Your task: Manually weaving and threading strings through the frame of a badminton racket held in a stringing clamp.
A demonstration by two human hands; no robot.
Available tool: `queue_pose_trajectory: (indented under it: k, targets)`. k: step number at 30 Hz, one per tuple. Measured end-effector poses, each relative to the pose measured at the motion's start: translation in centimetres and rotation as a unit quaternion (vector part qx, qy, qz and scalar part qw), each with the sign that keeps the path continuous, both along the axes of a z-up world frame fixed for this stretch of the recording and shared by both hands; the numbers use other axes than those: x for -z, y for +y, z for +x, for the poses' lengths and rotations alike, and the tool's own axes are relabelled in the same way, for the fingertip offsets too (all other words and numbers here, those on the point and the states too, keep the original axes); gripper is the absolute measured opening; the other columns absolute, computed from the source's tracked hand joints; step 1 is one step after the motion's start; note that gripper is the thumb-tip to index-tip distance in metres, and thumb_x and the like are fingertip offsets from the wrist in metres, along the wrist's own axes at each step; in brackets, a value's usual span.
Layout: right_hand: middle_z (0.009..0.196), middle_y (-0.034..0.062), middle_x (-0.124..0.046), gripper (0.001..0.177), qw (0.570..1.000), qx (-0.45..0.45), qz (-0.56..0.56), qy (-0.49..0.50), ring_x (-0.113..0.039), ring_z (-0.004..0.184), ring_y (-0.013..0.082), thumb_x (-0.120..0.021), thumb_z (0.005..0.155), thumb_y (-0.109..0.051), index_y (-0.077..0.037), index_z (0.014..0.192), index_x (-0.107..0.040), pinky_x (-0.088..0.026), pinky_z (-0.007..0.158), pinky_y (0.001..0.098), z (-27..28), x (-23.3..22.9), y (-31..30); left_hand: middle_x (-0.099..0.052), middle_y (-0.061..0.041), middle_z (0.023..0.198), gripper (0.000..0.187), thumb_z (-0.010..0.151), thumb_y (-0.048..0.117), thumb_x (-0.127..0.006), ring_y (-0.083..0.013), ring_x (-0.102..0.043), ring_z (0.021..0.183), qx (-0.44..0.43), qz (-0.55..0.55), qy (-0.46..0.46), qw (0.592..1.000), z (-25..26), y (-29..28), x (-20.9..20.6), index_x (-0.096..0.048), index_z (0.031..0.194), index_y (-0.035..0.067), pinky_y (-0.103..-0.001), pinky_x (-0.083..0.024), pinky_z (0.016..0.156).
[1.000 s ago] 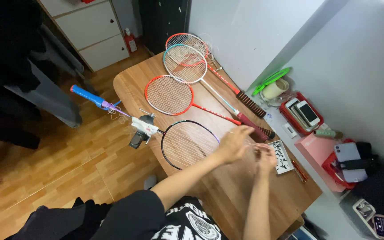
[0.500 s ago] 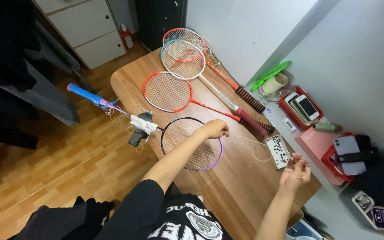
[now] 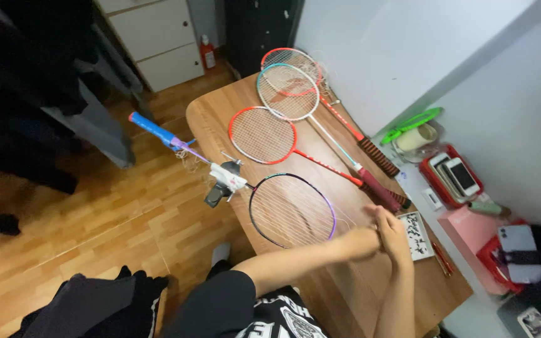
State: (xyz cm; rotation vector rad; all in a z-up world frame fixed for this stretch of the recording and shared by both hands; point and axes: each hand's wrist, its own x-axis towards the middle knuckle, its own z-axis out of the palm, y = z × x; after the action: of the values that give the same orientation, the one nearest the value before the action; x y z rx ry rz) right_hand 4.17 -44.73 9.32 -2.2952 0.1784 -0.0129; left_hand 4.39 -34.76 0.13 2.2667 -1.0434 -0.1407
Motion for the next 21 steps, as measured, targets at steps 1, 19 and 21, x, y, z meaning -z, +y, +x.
queue_pose_trajectory:
  k: [1,19,21]
  targets:
    - [0.111,0.0127,-0.077,0.031,0.991,-0.050,0.036,0.120,-0.070,0.106,0.0325,-0.062,0.101,-0.035,-0.017,0.121,-0.076,-0.056,0.094,0.0476,1.3,1.5,-0.4,-0.072,-0.009,0.090,0.008,0.091,0.014,-0.066,-0.0351,-0.075,0.091,-0.005,-0.018,0.066,0.998,-1.5,0.6,-1.0,-0.073,0.090,0.013,-0.051,-0.062,0.079]
    - [0.074,0.0054,-0.052,0.018,0.935,-0.004,0.271,0.229,-0.058,0.074,0.0198,-0.060,0.103,-0.009,0.002,0.096,-0.072,-0.059,0.081,0.0464,0.7,6.8,-6.4,-0.066,-0.012,0.114,0.038,0.084,0.009,-0.069,-0.0340,-0.064,0.114,-0.137,-0.105,-0.064,0.983,4.4,8.5,2.4,-0.066,0.122,0.010,-0.046,-0.053,0.096]
    - [0.074,0.0013,-0.046,0.018,0.931,0.006,0.296,0.216,-0.056,0.074,0.0176,-0.059,0.105,-0.009,0.001,0.095,-0.069,-0.058,0.083,0.0461,-0.1,7.4,-8.6,-0.067,-0.005,0.108,0.037,0.080,0.025,-0.080,-0.0292,-0.064,0.110,-0.164,0.011,-0.040,0.986,6.0,8.1,4.2,-0.069,0.114,0.018,-0.047,-0.053,0.088]
